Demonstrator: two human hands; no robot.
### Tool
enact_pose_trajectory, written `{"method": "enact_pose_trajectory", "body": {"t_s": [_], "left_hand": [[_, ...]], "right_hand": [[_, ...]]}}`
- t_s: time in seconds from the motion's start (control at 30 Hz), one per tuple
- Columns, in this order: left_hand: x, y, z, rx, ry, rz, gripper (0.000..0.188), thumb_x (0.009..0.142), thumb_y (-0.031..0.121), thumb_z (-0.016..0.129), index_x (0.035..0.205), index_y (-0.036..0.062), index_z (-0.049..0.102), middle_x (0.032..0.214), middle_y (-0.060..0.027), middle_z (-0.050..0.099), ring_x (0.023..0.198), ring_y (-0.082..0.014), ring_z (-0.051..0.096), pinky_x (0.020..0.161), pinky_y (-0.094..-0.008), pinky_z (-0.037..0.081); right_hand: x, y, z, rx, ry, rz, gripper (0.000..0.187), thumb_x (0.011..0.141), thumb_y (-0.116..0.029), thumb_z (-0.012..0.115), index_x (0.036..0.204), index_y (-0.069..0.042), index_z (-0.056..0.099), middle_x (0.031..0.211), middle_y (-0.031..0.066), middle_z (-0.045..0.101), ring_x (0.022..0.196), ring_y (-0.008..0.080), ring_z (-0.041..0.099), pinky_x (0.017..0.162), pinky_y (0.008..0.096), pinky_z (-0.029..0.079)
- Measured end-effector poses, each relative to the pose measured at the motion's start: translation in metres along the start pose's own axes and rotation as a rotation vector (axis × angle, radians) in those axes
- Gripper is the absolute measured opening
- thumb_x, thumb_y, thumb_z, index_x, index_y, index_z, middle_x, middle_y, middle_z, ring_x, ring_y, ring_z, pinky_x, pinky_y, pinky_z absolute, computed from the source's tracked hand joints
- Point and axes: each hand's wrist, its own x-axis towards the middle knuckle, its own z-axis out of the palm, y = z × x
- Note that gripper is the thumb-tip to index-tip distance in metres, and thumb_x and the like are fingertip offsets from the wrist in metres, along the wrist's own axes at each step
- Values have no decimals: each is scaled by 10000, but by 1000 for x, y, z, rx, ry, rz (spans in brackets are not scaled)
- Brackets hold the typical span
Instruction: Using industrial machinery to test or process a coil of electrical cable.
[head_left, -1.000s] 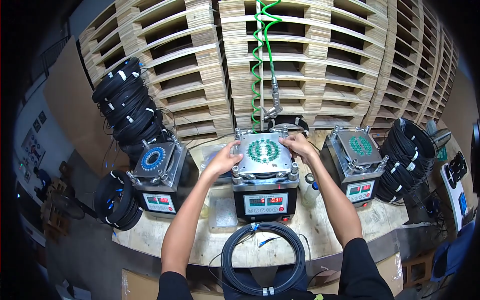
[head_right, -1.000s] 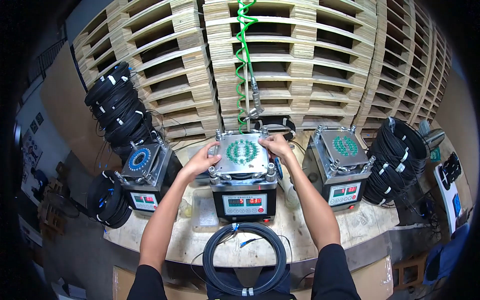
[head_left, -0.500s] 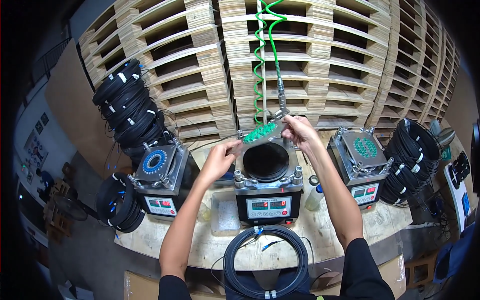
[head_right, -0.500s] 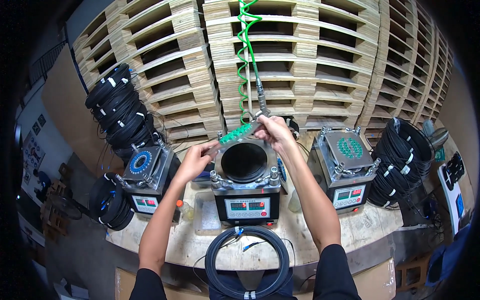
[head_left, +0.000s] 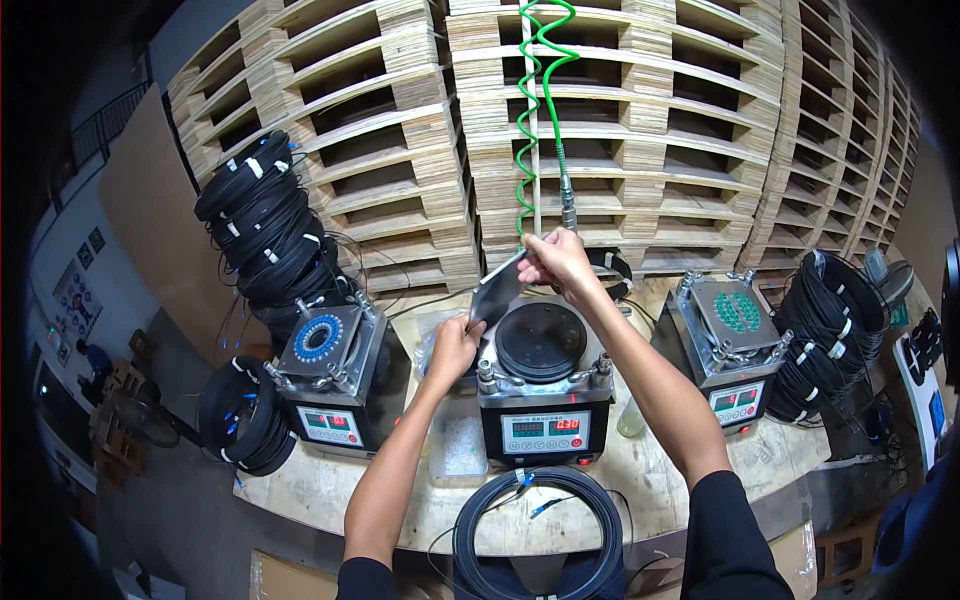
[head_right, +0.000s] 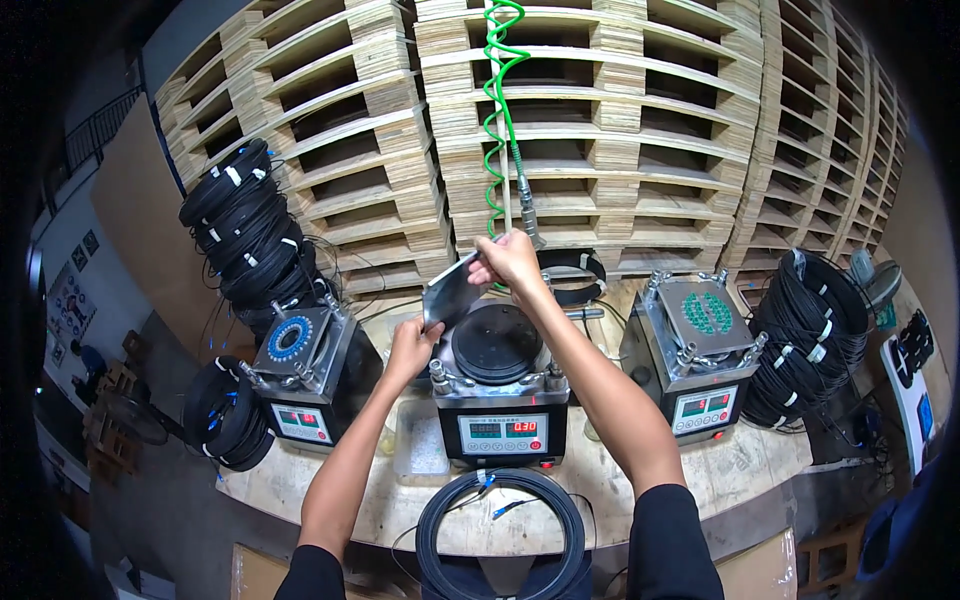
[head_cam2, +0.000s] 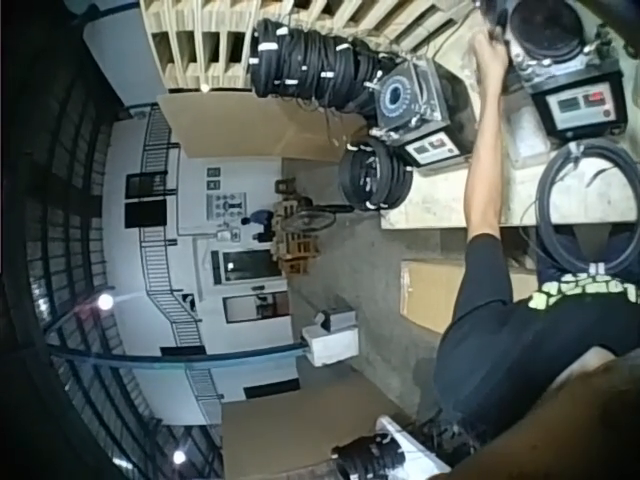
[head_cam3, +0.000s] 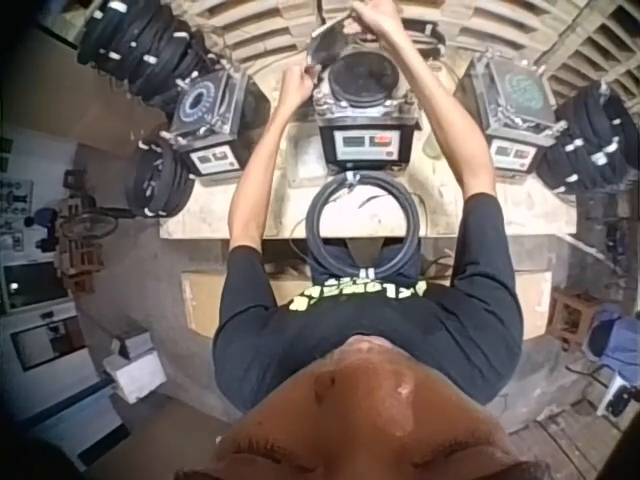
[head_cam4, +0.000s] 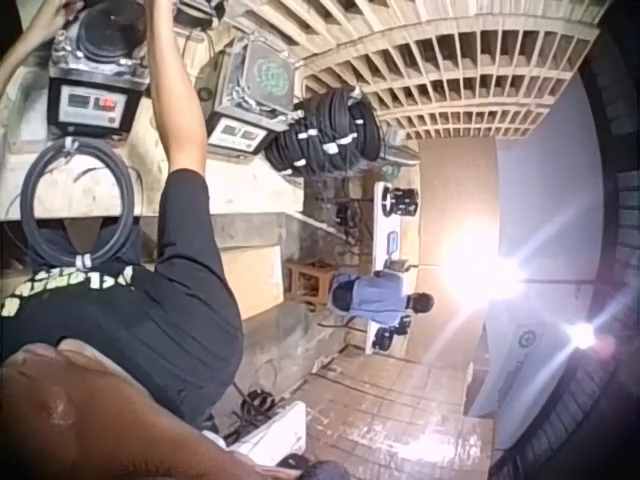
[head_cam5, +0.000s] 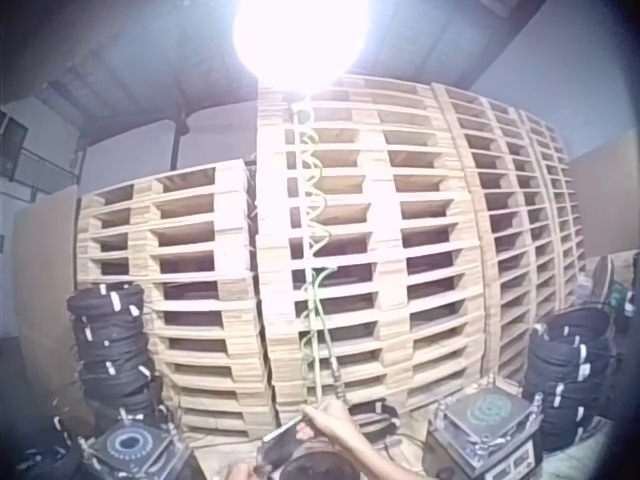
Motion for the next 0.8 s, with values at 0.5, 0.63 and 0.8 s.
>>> {"method": "enact_pose_trajectory", "body": {"t_s": [0.5, 0.63, 0.8], "left_hand": [[7, -28, -1, -338, -184, -395, 249, 935, 196, 699, 1020, -38, 701, 911, -8, 695, 792, -71, 569, 750, -262, 467], [7, -22, -17, -297, -224, -446, 245, 929, 186, 700, 1025, -40, 704, 917, -15, 703, 792, -74, 581, 748, -265, 470], [10, -14, -7, -224, -188, -450, 238, 923, 164, 692, 1026, -50, 702, 914, -39, 712, 805, -85, 600, 753, -271, 472]], "right_hand": [[103, 26, 18, -661, 119, -232, 636, 695, -572, 830, 488, -13, 608, 498, 70, 600, 487, 189, 610, 529, 361, 495], [92, 24, 30, -545, 38, -180, 575, 710, -495, 856, 523, -9, 613, 496, 35, 577, 463, 129, 519, 462, 344, 430], [94, 24, -6, -485, 198, -488, 466, 855, -374, 753, 635, 14, 618, 556, 103, 608, 526, 163, 580, 533, 364, 472]]}}
